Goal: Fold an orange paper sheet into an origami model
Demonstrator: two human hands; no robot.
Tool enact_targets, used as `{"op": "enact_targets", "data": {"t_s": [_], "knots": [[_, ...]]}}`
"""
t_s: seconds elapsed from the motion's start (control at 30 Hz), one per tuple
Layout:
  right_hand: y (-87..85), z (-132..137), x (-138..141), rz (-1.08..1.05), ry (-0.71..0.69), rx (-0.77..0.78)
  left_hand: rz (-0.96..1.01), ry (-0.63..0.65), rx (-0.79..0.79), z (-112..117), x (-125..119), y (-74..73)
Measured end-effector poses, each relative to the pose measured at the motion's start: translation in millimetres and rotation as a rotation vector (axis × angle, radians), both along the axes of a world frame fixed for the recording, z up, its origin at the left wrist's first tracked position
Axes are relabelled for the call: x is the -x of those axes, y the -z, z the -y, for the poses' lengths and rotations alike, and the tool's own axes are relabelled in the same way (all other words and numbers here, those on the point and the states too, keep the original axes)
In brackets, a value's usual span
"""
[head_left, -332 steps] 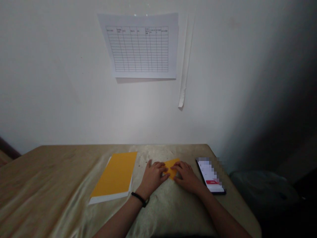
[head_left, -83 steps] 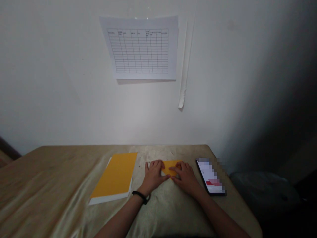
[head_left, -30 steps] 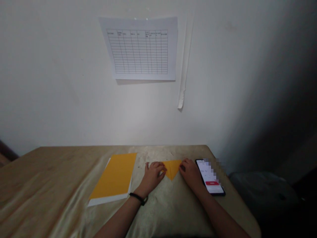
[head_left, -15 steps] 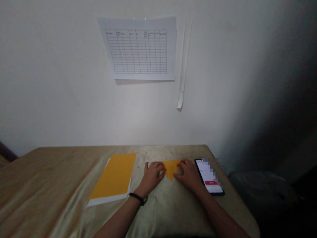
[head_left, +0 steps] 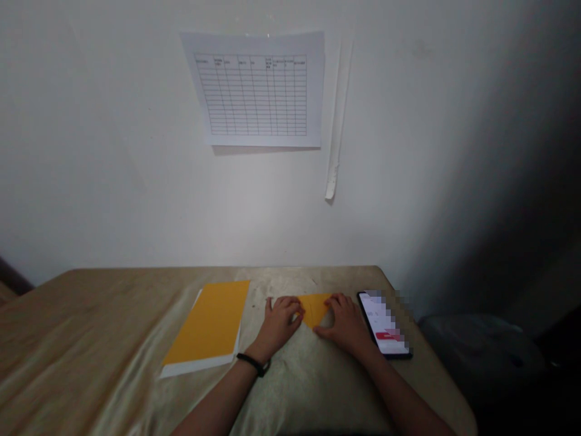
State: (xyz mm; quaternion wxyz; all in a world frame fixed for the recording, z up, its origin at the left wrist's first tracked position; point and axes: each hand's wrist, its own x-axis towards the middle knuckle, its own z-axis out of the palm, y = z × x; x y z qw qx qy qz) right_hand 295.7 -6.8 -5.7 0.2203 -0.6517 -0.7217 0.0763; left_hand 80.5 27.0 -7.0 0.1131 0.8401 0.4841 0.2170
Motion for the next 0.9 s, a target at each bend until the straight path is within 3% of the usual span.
{"op": "enact_targets", "data": {"t_s": [0.27, 0.9], "knots": [[3.7, -7.6, -10.3, -0.019, -0.049, 0.021, -0.001, 0.007, 0.000, 0.2, 0.3, 0.5], [9.1, -26.9, -17.5, -0.079, 0.027, -0.025, 0.005, 0.010, -0.010, -2.6, 0.4, 4.3]]}}
